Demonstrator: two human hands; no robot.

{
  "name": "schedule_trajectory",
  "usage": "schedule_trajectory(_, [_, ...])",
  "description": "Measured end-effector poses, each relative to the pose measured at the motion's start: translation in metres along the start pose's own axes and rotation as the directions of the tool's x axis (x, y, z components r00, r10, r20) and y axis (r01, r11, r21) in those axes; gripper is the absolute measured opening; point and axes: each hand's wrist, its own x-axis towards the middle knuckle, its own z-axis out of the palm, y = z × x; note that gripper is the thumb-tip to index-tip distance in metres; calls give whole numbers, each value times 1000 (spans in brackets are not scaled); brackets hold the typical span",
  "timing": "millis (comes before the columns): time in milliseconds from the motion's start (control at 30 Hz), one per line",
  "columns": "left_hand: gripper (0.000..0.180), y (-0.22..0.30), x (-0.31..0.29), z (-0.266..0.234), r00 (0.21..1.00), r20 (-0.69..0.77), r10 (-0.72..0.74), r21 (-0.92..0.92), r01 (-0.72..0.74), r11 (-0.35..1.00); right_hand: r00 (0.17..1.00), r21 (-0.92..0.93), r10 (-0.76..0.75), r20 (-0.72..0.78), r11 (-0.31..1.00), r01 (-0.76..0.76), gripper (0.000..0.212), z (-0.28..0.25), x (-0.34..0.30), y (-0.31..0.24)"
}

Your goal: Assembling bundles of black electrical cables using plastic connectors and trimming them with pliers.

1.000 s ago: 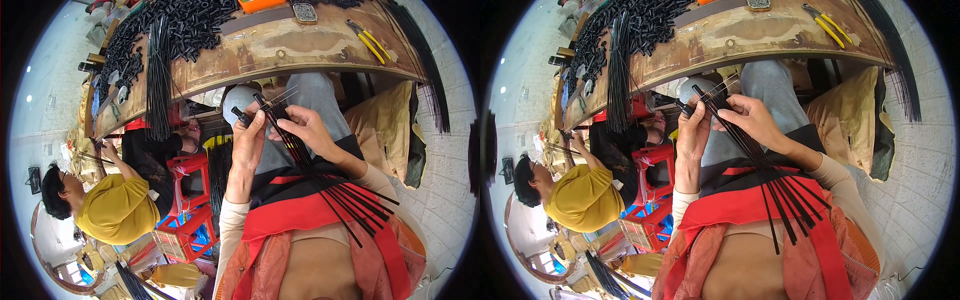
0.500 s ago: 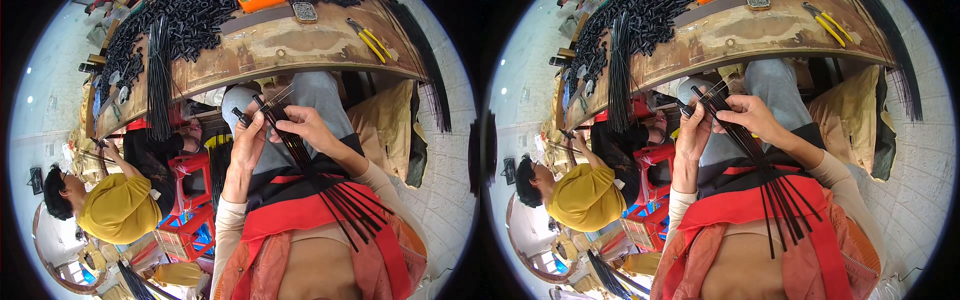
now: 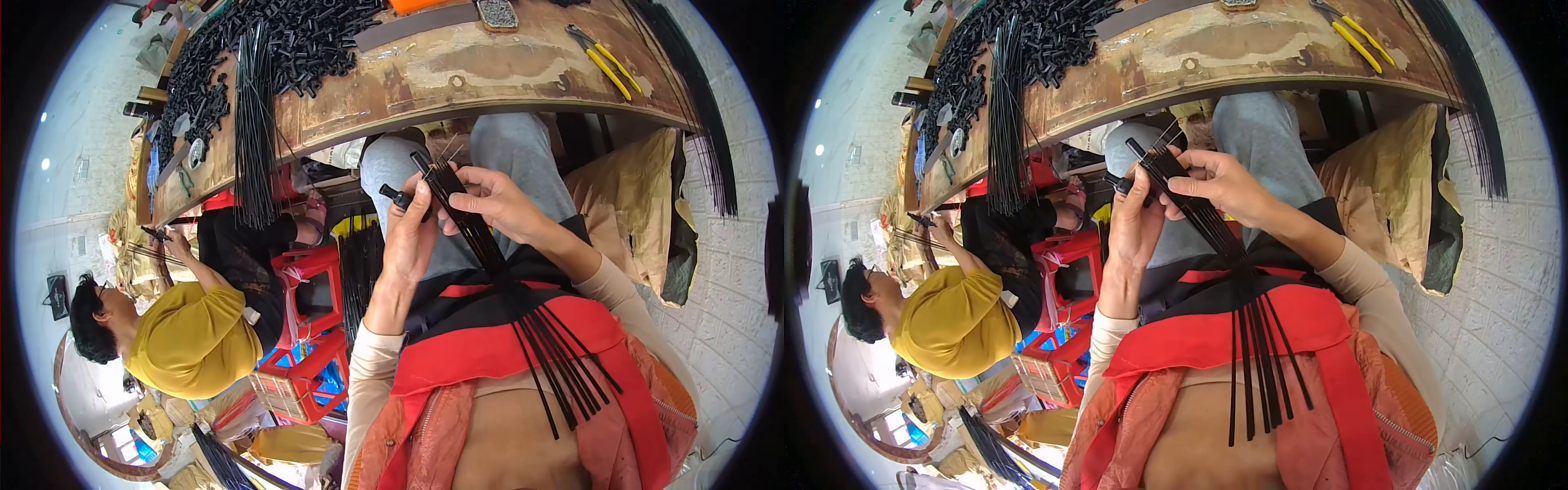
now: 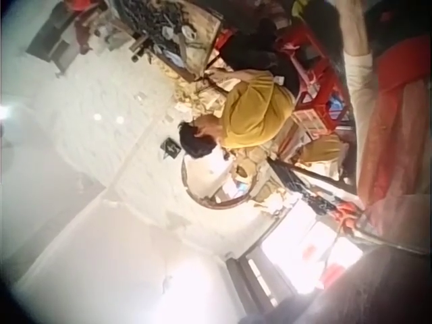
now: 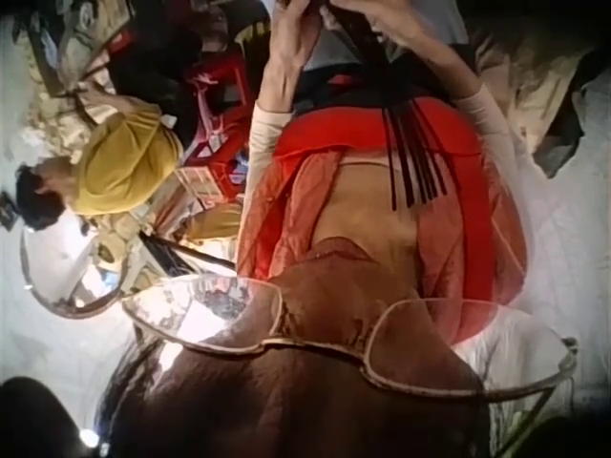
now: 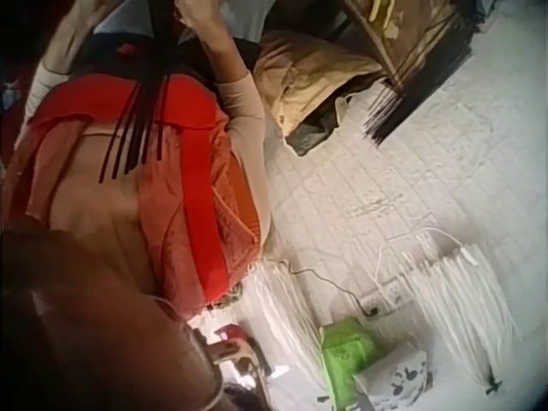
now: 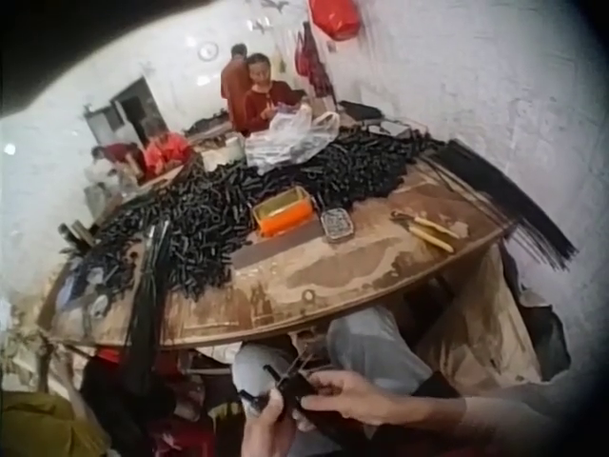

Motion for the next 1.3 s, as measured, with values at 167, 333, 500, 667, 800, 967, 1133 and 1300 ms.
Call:
schedule_trajectory(167, [47, 10, 14, 0, 989, -63, 136, 43, -134, 990, 997, -145, -78, 22, 986, 80, 26, 5, -2, -3])
schedule_trajectory(333, [55, 59, 46, 20, 952, 80, 297, 291, -307, 906, 996, -246, -85, 34, 965, 91, 26, 12, -3, -6])
schedule_trajectory(500, [61, 53, 50, 1, 926, 323, -195, 415, 47, 909, 993, -222, -118, 30, 967, 122, 25, 13, -7, -5])
schedule_trajectory(667, [38, 39, 30, -5, 999, 33, 17, 148, -21, 989, 993, -217, -107, 46, 969, 114, 26, 11, -7, -5])
schedule_trajectory(800, [29, 42, 36, 5, 979, -60, 195, 331, -164, 929, 996, -212, -90, 12, 973, 90, 30, 9, -8, -4])
schedule_trajectory(967, [29, 39, 36, -1, 972, -89, 218, 371, -170, 913, 997, -199, -75, -20, 977, 70, 31, 14, -8, -5])
schedule_trajectory(1133, [32, 39, 36, 4, 960, -111, 259, 341, -208, 917, 997, -197, -79, -14, 978, 74, 31, 12, -7, -4])
schedule_trajectory(1300, [37, 40, 37, -2, 972, -45, 233, 378, -199, 904, 997, -176, -76, -2, 981, 75, 31, 11, -6, -4])
